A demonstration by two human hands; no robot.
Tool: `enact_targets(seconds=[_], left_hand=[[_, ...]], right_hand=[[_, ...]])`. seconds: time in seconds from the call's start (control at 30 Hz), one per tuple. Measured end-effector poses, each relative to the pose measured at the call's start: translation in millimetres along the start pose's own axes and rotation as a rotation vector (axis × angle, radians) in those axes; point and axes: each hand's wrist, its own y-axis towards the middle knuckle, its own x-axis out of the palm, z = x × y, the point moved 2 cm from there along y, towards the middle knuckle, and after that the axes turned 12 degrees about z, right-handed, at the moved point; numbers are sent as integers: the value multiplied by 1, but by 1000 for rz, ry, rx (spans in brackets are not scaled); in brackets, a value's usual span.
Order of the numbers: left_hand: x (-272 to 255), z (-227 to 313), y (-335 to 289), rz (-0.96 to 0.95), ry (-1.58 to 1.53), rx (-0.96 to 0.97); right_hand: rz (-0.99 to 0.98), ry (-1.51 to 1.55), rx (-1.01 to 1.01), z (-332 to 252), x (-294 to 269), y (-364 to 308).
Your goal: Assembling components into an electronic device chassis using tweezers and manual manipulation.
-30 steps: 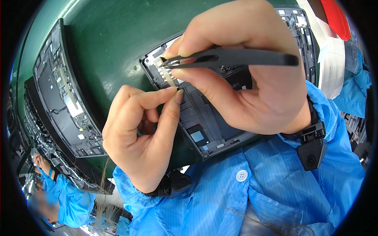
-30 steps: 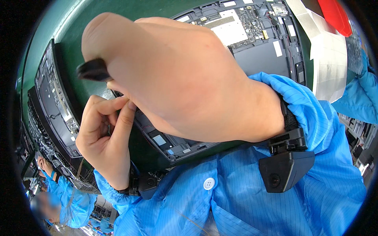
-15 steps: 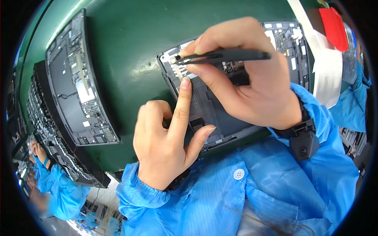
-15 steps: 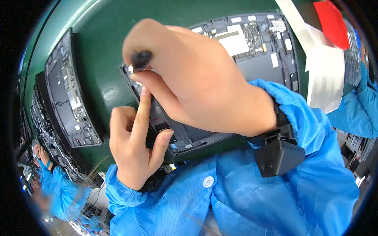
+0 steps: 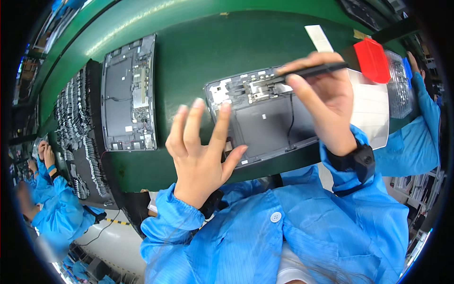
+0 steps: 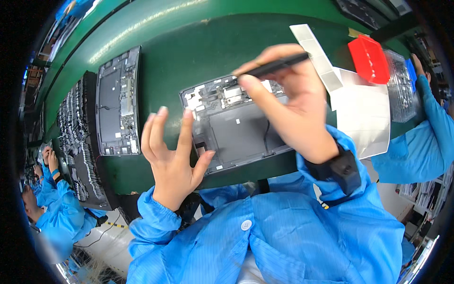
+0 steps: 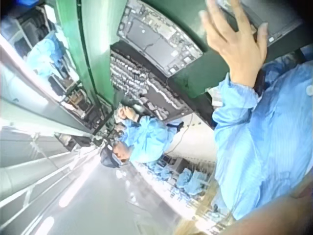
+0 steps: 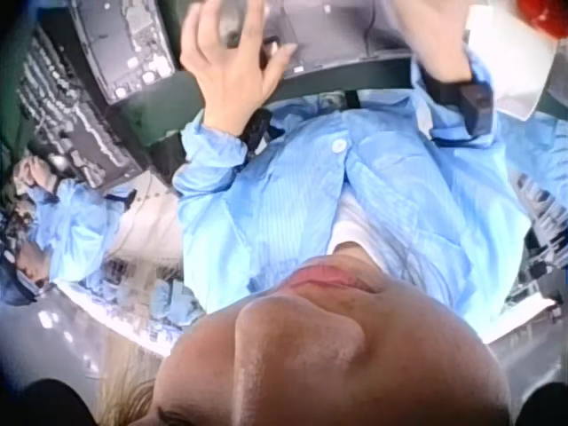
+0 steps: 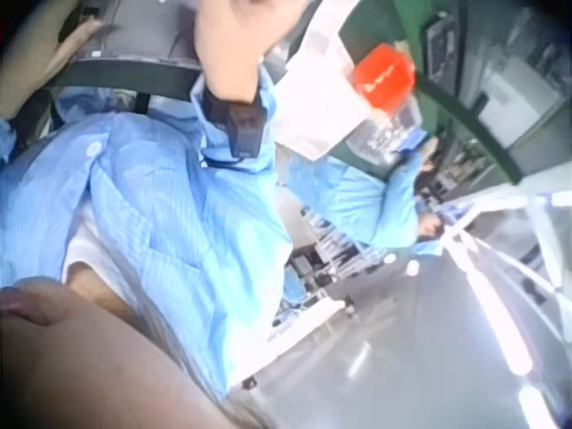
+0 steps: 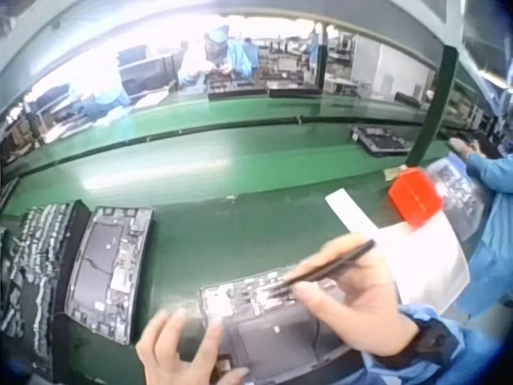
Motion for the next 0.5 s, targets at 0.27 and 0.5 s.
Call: enact_targets(seconds=[0.27, 0.5], left_hand=[[18, -8, -14, -242, 57, -151], [0, 53, 14, -249, -18, -75]], right_hand=[[430, -36, 13, -64, -129, -35], [534, -30, 38, -83, -202, -53]])
